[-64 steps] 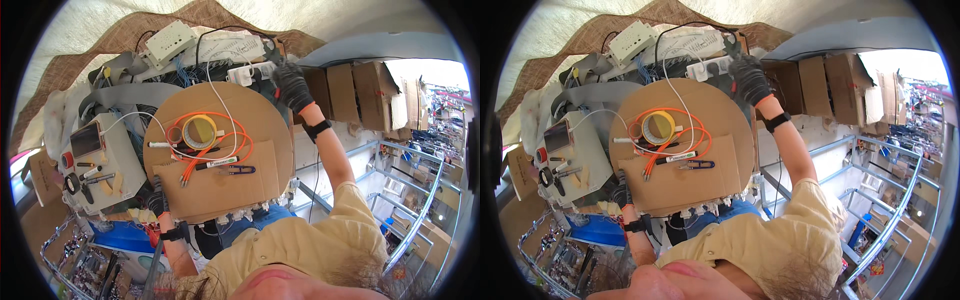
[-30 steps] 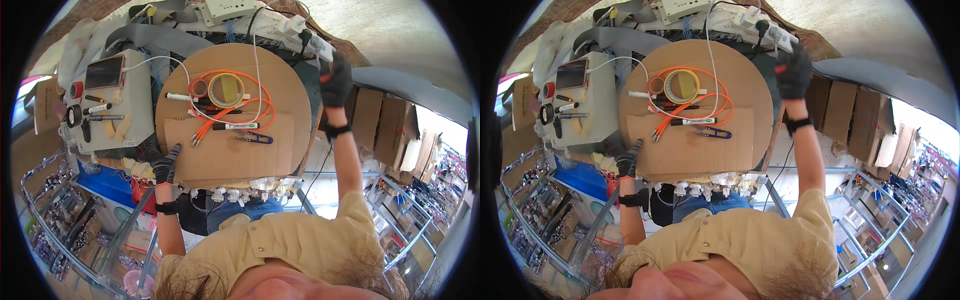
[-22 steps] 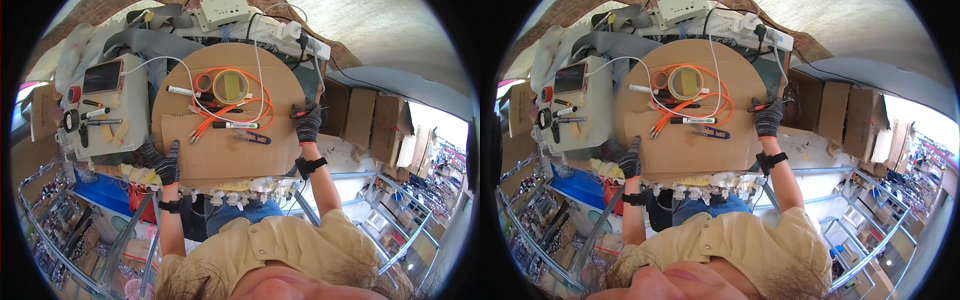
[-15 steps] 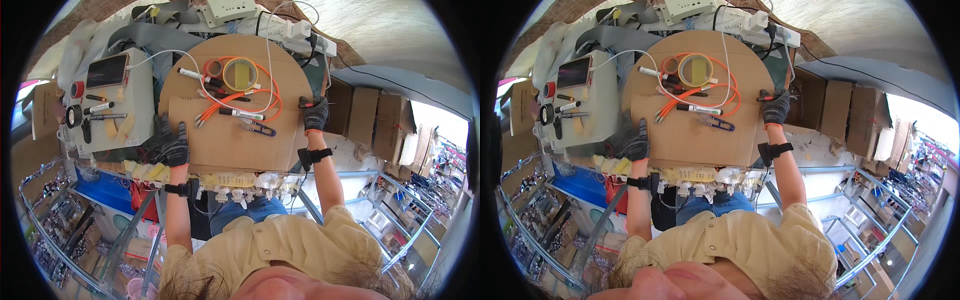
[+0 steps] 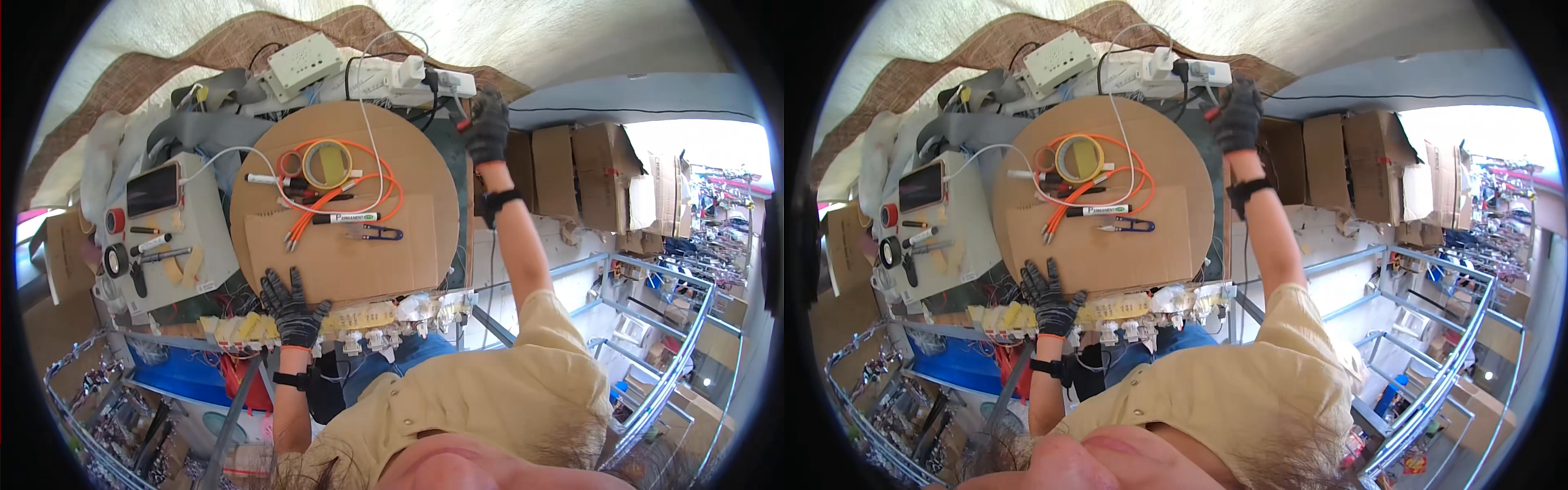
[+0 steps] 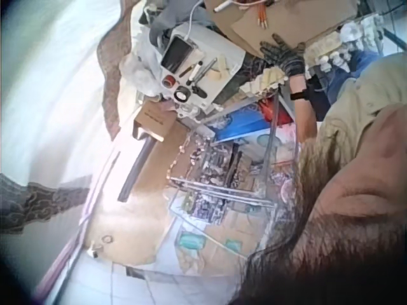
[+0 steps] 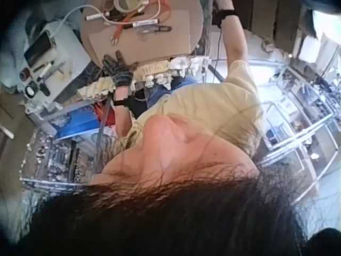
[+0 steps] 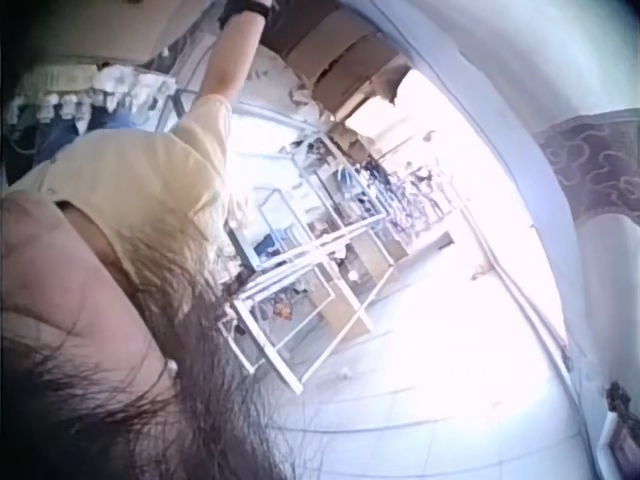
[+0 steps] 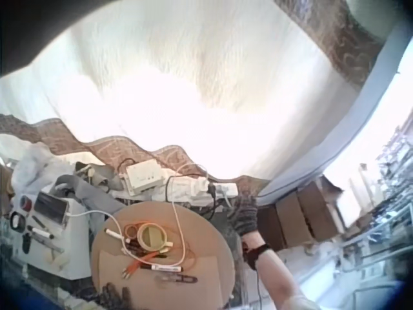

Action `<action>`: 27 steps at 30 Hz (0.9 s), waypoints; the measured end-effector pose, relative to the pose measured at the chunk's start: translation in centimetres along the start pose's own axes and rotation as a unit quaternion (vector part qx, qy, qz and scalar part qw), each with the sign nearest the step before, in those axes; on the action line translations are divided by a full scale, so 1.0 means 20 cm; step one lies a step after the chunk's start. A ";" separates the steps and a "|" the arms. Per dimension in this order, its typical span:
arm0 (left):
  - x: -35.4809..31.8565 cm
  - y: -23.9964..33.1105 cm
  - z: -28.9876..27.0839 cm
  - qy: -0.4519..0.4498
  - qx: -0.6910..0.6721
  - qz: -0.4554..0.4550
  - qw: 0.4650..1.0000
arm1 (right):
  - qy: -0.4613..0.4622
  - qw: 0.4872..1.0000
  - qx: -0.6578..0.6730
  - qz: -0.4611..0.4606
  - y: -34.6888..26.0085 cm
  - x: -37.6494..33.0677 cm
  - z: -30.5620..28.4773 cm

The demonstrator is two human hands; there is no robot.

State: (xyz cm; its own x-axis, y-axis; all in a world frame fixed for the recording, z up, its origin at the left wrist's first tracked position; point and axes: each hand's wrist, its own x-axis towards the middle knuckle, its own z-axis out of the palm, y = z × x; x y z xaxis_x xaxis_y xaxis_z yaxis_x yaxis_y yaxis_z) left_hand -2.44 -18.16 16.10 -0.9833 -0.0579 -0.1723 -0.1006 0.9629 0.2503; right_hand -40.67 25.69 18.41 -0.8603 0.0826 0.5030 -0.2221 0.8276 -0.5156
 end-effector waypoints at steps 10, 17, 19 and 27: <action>-0.02 -0.04 0.02 -0.014 0.032 -0.013 0.999 | -0.149 0.969 -0.187 -0.066 -0.17 0.35 0.25; -0.11 -0.10 -0.25 -0.007 -0.047 -0.008 0.999 | -0.159 0.983 0.008 -0.094 0.03 0.25 0.19; -0.15 -0.20 -0.32 0.010 -0.063 0.030 0.997 | -0.145 0.988 0.046 0.011 0.24 0.19 0.16; -0.50 -0.72 -0.83 -0.120 -0.086 0.014 0.989 | -0.004 0.994 -0.078 -0.077 -0.29 -0.39 -0.39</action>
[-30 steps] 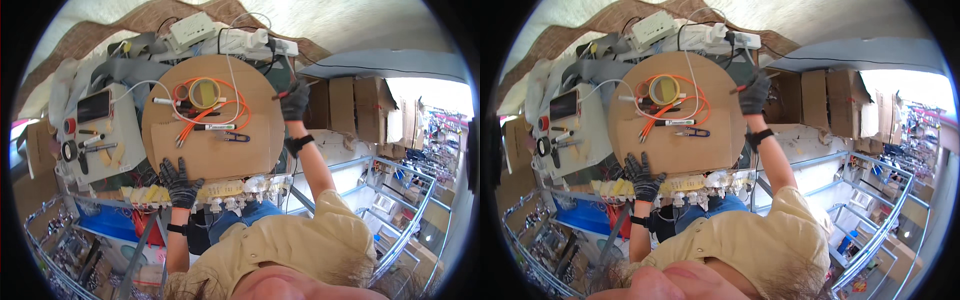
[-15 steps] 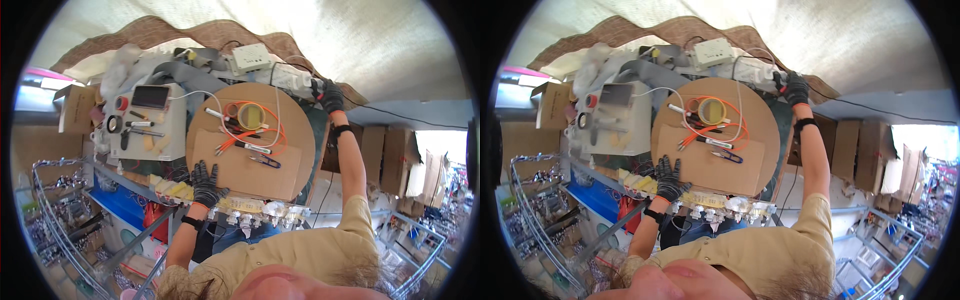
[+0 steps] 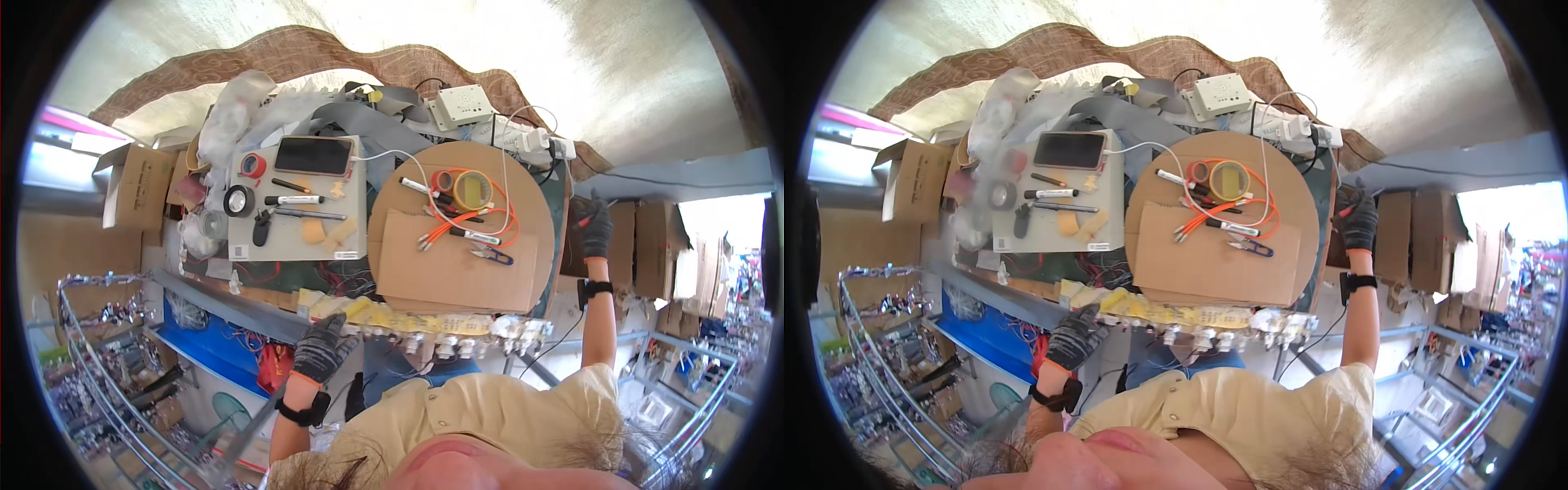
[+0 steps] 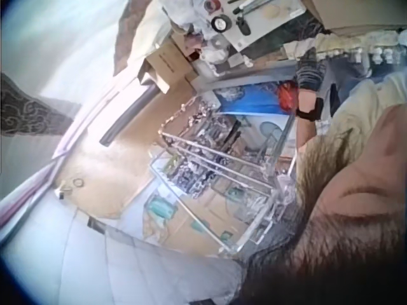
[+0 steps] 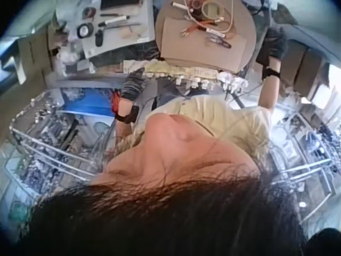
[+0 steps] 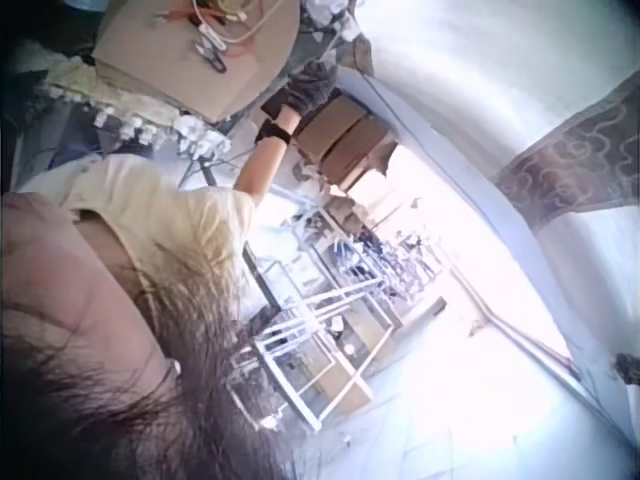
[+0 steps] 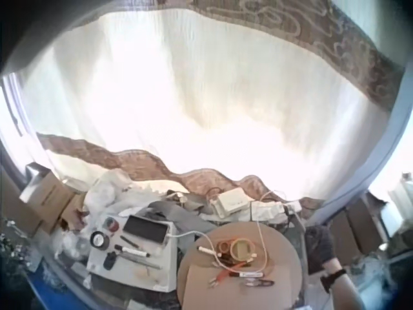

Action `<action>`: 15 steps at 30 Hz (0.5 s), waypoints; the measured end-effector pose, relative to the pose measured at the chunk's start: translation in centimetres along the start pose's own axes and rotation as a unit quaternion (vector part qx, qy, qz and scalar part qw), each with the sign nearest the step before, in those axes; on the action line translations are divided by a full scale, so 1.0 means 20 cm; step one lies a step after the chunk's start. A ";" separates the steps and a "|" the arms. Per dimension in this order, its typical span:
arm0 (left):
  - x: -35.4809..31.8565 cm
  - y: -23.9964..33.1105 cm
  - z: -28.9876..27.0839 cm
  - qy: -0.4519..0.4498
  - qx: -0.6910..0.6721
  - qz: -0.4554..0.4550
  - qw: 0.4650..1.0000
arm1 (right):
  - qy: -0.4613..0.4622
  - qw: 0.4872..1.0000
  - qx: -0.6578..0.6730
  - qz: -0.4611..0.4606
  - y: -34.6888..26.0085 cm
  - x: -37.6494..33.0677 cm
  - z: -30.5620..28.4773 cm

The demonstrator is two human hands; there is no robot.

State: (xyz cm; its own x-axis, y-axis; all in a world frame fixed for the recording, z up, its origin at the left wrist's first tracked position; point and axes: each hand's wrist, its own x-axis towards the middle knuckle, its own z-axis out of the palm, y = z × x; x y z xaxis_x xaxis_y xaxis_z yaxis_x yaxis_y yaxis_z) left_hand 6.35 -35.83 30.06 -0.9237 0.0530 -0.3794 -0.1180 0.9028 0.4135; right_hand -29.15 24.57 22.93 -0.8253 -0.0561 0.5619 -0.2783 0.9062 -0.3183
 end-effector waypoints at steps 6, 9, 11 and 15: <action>-0.24 -0.41 -0.64 -0.011 0.157 0.025 0.987 | 0.071 0.966 0.210 0.133 -0.81 -0.27 -0.22; -0.21 -0.56 -1.03 0.014 0.211 0.101 0.972 | -0.061 0.960 0.244 0.123 -1.34 -0.23 -0.34; -0.09 -0.59 -1.28 0.021 0.197 0.119 0.973 | -0.081 0.991 0.100 -0.029 -1.59 -0.21 -0.40; 0.13 -0.33 -1.73 0.052 0.260 0.018 0.964 | -0.186 0.953 0.236 -0.041 -1.83 -0.16 -0.43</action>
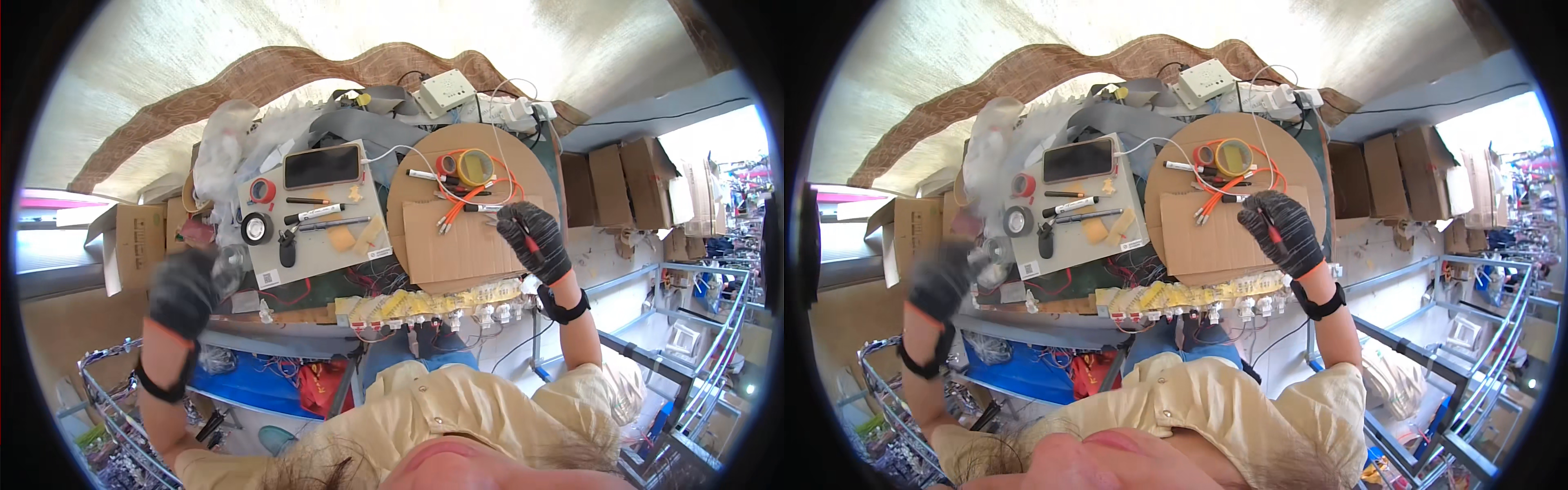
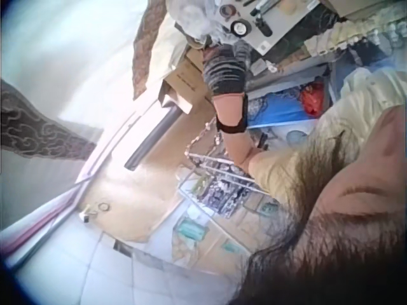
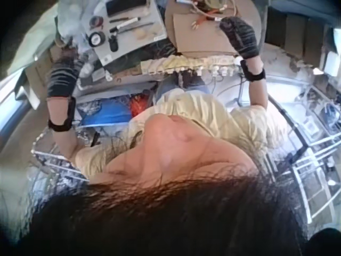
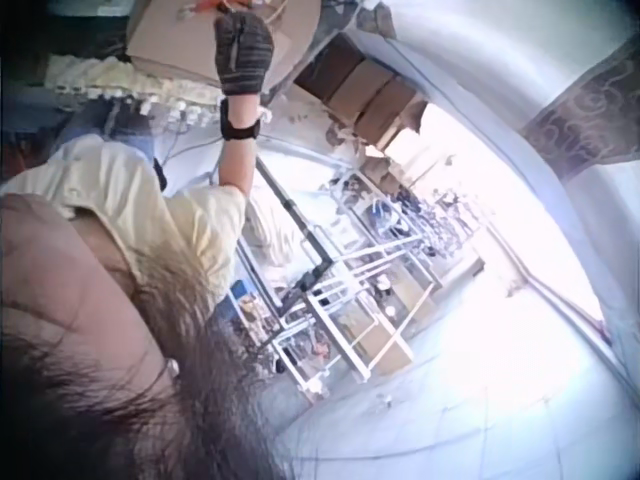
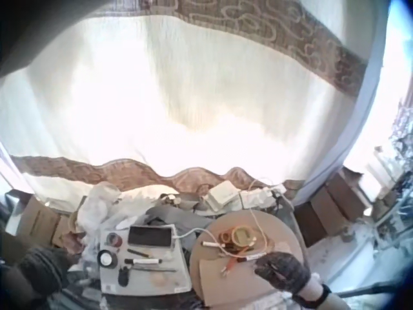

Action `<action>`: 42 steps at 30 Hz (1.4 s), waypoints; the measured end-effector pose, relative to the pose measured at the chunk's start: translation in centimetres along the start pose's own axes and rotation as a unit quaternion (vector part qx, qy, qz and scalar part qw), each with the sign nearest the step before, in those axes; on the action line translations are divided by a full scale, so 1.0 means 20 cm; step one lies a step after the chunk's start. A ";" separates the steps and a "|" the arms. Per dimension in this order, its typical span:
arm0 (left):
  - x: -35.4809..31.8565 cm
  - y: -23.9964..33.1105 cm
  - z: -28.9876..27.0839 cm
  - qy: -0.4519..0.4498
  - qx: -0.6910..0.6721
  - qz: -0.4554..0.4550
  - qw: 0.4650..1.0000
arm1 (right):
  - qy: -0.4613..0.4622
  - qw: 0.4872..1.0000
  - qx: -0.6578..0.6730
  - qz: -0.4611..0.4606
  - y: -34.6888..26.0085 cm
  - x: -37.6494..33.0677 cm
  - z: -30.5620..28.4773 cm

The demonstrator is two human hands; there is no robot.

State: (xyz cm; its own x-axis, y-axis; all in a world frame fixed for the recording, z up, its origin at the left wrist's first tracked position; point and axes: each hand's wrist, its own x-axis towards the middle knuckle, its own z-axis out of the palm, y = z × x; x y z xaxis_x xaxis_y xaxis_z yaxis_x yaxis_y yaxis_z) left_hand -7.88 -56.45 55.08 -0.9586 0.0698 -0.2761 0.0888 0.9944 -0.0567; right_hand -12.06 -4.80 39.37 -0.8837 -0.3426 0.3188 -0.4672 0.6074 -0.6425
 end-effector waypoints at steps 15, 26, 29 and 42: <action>2.12 -0.08 0.32 -0.175 -0.167 0.102 0.965 | 0.056 0.988 0.134 0.059 -0.01 1.00 0.45; 2.78 0.02 0.76 -0.249 -0.368 0.123 0.887 | 0.046 0.957 -0.268 -0.102 0.63 1.63 1.10; 2.79 0.04 0.77 -0.248 -0.383 0.105 0.884 | -0.094 0.972 -0.214 0.025 0.69 1.71 1.20; 2.51 0.00 0.68 0.077 -0.040 0.457 0.885 | -0.009 0.998 -0.017 -0.055 0.65 1.82 1.22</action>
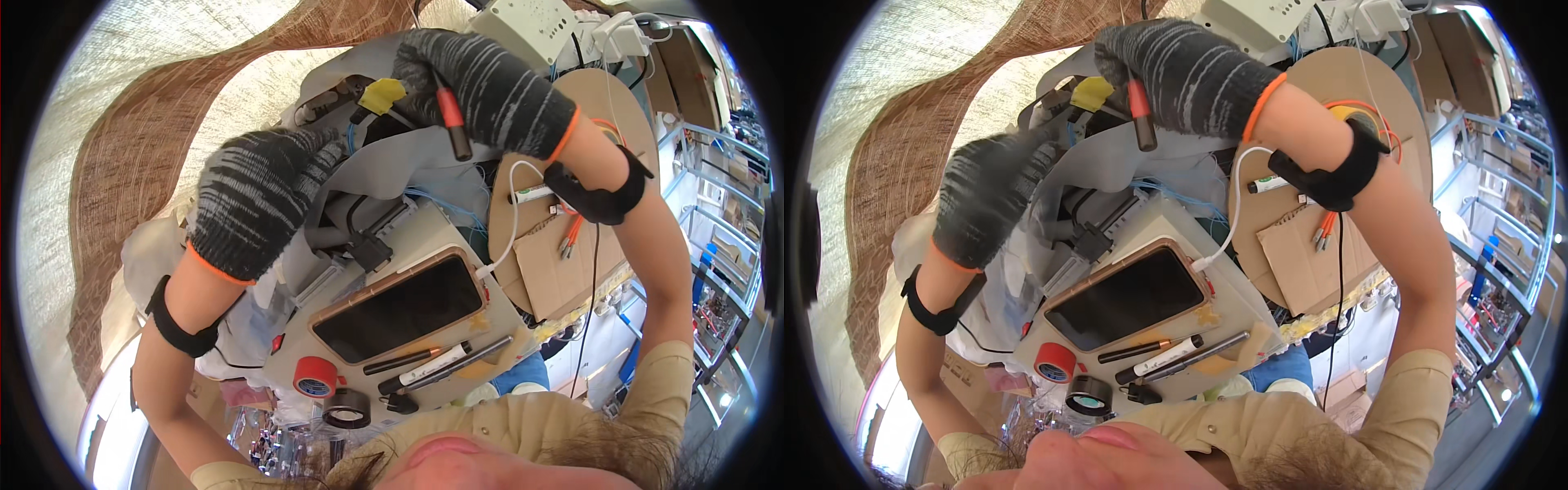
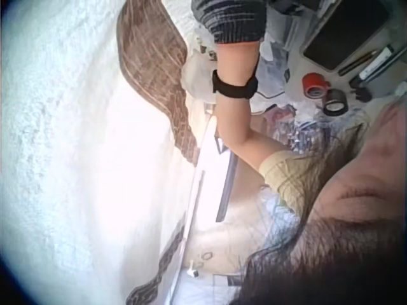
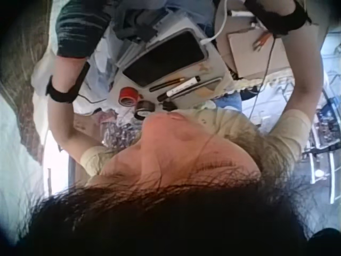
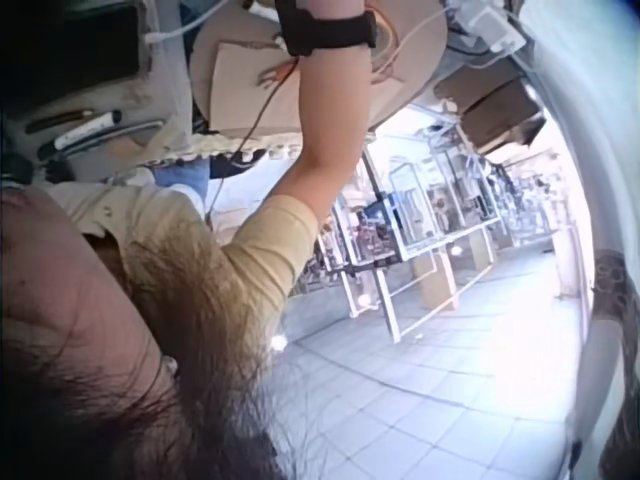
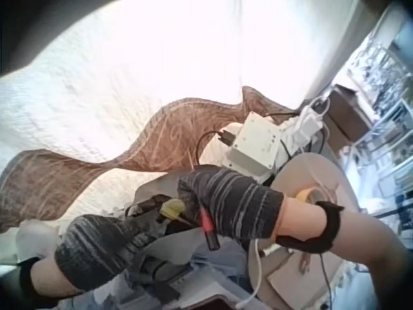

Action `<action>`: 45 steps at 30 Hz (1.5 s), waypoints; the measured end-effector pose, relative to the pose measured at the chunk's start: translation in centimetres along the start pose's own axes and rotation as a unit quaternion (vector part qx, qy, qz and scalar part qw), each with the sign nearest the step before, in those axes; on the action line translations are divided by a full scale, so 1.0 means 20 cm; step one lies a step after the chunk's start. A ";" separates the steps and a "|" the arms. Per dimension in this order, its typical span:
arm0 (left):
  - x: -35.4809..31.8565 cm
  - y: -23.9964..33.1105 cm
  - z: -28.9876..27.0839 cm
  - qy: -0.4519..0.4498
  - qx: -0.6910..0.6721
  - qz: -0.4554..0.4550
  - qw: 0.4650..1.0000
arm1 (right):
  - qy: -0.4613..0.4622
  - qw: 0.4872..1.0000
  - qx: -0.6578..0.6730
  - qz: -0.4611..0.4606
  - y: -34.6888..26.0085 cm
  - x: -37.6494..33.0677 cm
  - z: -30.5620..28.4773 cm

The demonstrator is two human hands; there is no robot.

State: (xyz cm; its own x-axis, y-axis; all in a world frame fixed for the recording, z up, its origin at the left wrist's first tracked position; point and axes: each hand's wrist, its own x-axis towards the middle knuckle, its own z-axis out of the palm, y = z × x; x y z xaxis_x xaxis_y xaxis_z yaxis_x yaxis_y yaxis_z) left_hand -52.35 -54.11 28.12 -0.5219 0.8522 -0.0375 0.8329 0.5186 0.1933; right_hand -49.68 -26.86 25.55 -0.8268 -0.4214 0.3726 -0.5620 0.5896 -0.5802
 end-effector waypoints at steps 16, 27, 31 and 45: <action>0.06 -0.13 0.20 -0.097 -0.519 -0.147 0.836 | -0.144 0.963 0.144 0.177 0.01 0.12 -0.07; 0.06 -0.11 0.15 -0.129 -0.623 -0.221 0.739 | -0.103 0.964 0.204 0.135 0.04 0.10 -0.04; 0.04 -0.11 0.16 -0.111 -0.528 -0.118 0.834 | -0.128 0.937 0.220 0.239 0.01 0.13 -0.03; 0.13 0.01 0.01 -0.005 -0.240 -0.006 0.971 | -0.052 0.997 -0.032 -0.039 -0.16 0.10 -0.18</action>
State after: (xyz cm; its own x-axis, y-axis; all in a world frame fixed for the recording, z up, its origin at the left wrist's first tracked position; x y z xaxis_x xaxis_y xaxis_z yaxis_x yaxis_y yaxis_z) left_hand -53.45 -51.85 27.83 -0.5270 0.8483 -0.0521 0.6440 0.4386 0.6268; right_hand -49.59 -27.03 30.70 -0.7759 -0.5347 0.3348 -0.6269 0.5941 -0.5040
